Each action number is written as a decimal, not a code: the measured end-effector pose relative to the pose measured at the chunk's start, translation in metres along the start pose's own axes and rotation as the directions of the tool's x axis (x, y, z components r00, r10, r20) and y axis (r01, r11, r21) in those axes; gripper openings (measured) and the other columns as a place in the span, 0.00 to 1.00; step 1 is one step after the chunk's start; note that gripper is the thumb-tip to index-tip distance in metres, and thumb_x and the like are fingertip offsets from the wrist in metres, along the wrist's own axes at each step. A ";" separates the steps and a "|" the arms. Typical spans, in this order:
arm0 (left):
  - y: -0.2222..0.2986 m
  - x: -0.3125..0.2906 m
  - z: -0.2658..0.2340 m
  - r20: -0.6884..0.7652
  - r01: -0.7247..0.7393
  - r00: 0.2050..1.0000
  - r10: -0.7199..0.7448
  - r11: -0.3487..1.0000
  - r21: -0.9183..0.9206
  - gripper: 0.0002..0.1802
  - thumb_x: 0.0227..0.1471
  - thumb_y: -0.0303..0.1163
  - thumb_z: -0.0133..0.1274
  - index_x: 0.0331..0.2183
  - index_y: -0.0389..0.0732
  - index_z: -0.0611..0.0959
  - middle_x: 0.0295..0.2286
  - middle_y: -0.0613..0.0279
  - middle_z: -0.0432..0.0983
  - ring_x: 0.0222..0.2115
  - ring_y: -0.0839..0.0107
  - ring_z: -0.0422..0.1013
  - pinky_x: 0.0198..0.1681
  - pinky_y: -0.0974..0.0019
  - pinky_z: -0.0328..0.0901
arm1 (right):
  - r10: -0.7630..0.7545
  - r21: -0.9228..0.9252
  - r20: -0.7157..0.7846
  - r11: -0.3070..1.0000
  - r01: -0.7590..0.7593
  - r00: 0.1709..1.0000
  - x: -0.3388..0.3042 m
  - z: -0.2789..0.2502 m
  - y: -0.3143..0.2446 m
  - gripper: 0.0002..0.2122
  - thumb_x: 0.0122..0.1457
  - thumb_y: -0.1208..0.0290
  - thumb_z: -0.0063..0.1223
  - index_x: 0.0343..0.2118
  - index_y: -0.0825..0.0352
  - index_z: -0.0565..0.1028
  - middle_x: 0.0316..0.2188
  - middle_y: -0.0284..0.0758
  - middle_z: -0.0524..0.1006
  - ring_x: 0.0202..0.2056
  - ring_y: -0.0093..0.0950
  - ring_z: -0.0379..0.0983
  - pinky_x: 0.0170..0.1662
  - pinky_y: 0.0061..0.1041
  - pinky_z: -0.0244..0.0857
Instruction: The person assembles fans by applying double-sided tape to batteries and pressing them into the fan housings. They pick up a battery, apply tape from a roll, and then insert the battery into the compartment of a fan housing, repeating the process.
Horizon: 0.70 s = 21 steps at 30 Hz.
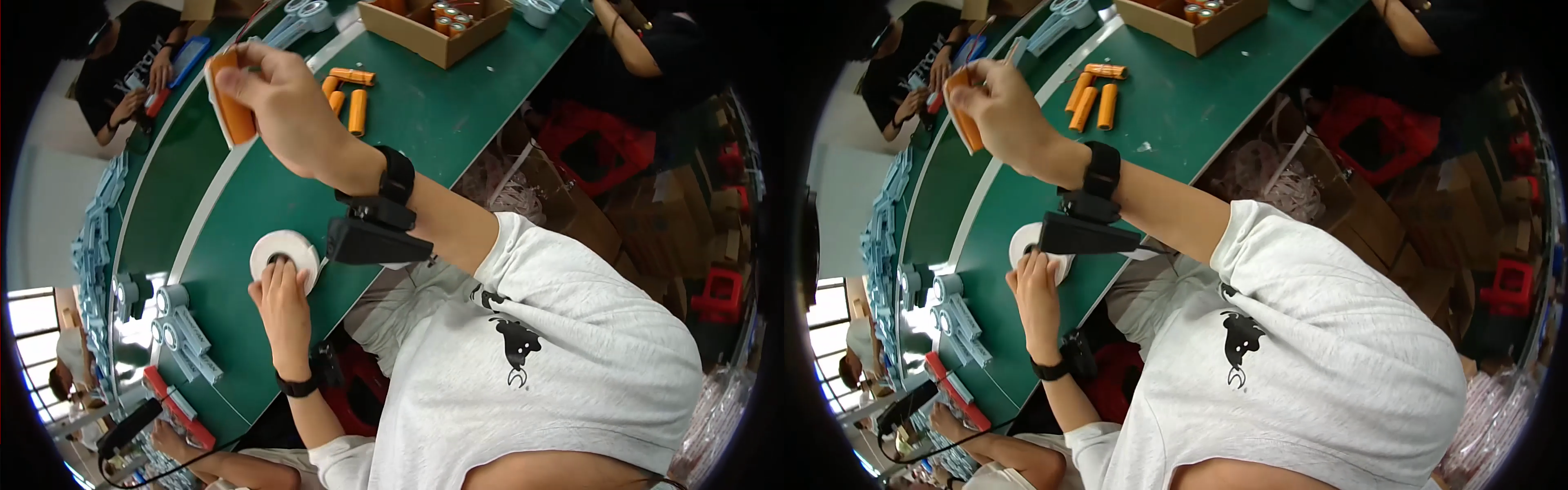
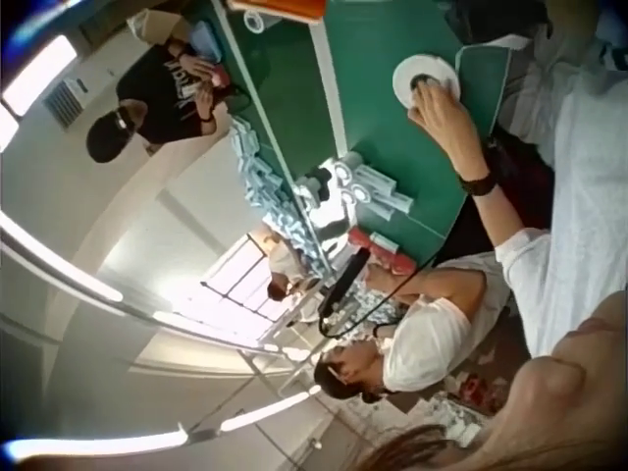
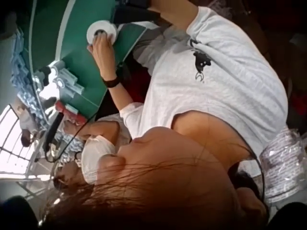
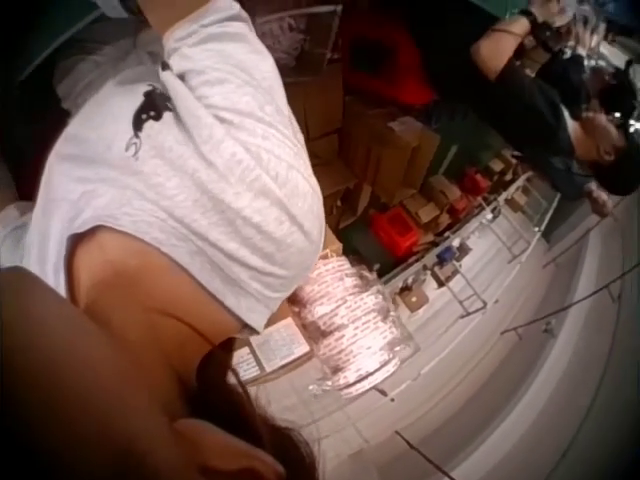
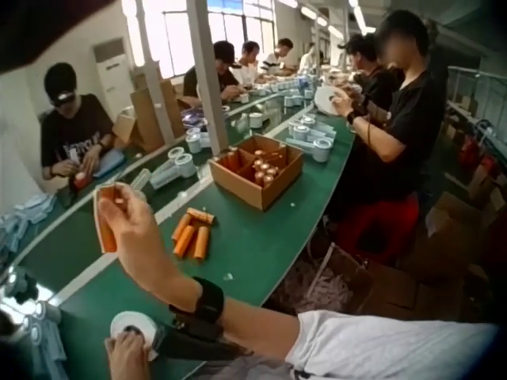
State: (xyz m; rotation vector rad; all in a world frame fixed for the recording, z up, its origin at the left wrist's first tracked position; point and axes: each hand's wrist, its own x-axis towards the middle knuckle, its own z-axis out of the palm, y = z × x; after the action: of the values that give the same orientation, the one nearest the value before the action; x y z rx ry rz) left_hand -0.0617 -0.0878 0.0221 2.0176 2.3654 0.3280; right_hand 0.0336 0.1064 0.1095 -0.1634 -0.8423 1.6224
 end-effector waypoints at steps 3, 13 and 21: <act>-0.018 0.010 -0.008 -0.019 -0.079 0.997 0.078 0.995 -0.068 0.15 0.42 0.33 0.55 0.33 0.35 0.75 0.37 0.56 0.70 0.44 0.58 0.60 0.47 0.58 0.51 | 0.114 -0.242 0.308 0.970 -0.038 0.945 -0.030 0.006 0.007 0.09 0.57 0.71 0.43 0.38 0.70 0.68 0.30 0.29 0.69 0.31 0.17 0.64 0.36 0.16 0.59; -0.267 0.035 -0.094 0.104 0.500 0.850 -0.516 0.853 0.149 0.24 0.35 0.31 0.59 0.41 0.43 0.77 0.40 0.50 0.71 0.37 0.58 0.68 0.41 0.61 0.61 | 0.621 -0.689 0.594 0.721 -0.075 0.511 -0.094 -0.058 -0.051 0.11 0.54 0.74 0.45 0.40 0.71 0.66 0.36 0.35 0.64 0.38 0.25 0.63 0.40 0.19 0.57; -0.006 0.093 -0.085 -0.181 0.084 0.979 -0.097 0.993 -0.080 0.17 0.42 0.38 0.55 0.34 0.39 0.77 0.25 0.55 0.67 0.24 0.61 0.66 0.30 0.62 0.62 | 0.563 -0.636 0.642 0.770 -0.048 0.520 -0.113 -0.071 -0.073 0.10 0.51 0.80 0.47 0.37 0.74 0.65 0.51 0.43 0.58 0.47 0.34 0.62 0.45 0.29 0.59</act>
State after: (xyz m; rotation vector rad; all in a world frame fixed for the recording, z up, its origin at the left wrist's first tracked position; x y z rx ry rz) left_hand -0.0959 -0.0105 0.1152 1.9177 2.5008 0.6131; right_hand 0.1595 0.0347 0.0630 0.0561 -2.1471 1.7462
